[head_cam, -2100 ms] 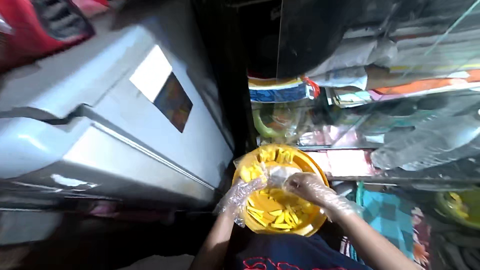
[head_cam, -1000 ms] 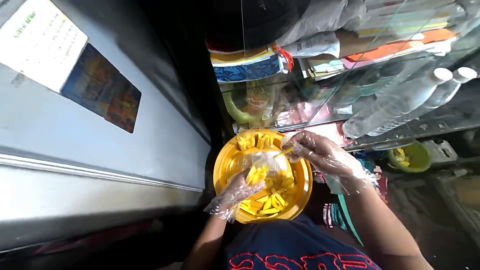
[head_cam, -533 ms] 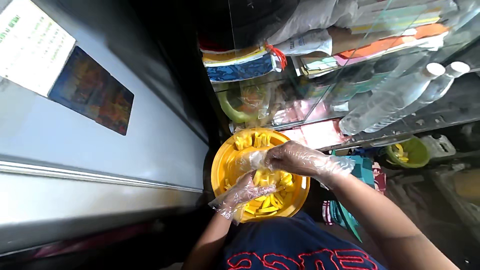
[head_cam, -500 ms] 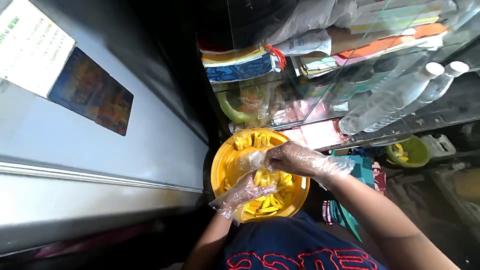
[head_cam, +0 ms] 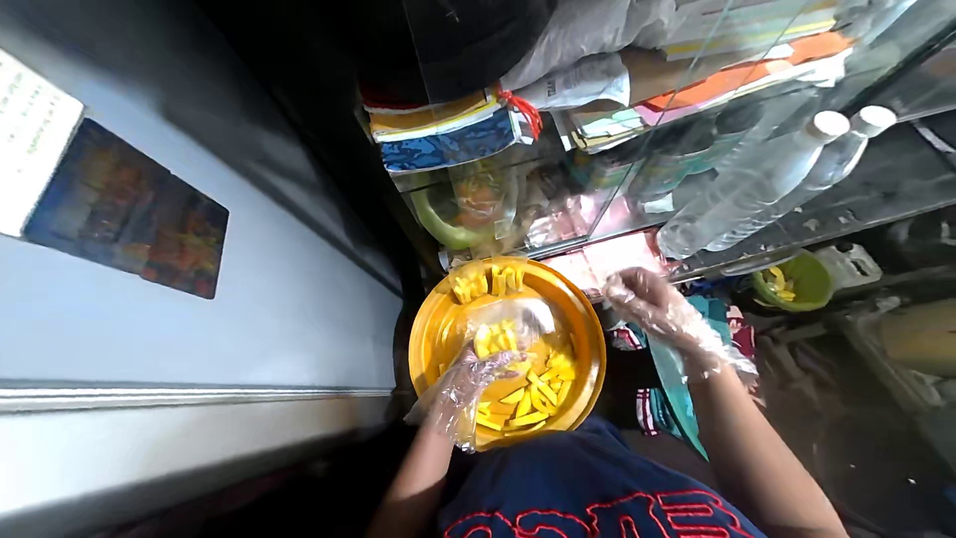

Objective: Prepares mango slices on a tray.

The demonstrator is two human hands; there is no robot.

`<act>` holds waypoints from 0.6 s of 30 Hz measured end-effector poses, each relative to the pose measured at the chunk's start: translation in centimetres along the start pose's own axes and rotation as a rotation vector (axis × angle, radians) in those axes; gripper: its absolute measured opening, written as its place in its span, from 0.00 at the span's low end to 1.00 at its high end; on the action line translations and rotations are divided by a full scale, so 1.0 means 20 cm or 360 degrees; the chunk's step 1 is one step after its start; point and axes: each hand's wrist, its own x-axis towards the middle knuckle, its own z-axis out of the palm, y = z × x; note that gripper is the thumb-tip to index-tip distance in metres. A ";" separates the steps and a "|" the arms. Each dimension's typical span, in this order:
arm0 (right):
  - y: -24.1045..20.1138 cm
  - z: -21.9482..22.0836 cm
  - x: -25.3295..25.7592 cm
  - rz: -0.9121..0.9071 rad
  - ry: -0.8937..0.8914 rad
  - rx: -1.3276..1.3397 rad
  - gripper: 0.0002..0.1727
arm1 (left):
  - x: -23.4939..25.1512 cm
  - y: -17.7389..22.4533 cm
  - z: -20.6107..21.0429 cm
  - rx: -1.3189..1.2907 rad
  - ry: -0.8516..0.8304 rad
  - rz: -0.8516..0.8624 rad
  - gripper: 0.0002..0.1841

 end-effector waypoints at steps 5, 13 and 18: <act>0.23 0.24 -0.19 0.0556 -0.0398 0.0536 0.32 | 0.01 -0.02 -0.06 0.0174 0.0229 0.0062 0.26; 0.34 0.43 -0.22 0.0558 -0.0084 0.1516 0.21 | -0.05 -0.01 -0.11 0.0096 0.0266 0.0237 0.16; 0.25 0.26 -0.35 0.0681 0.0124 0.1500 0.22 | -0.03 0.02 -0.10 -0.0053 -0.0124 0.0680 0.13</act>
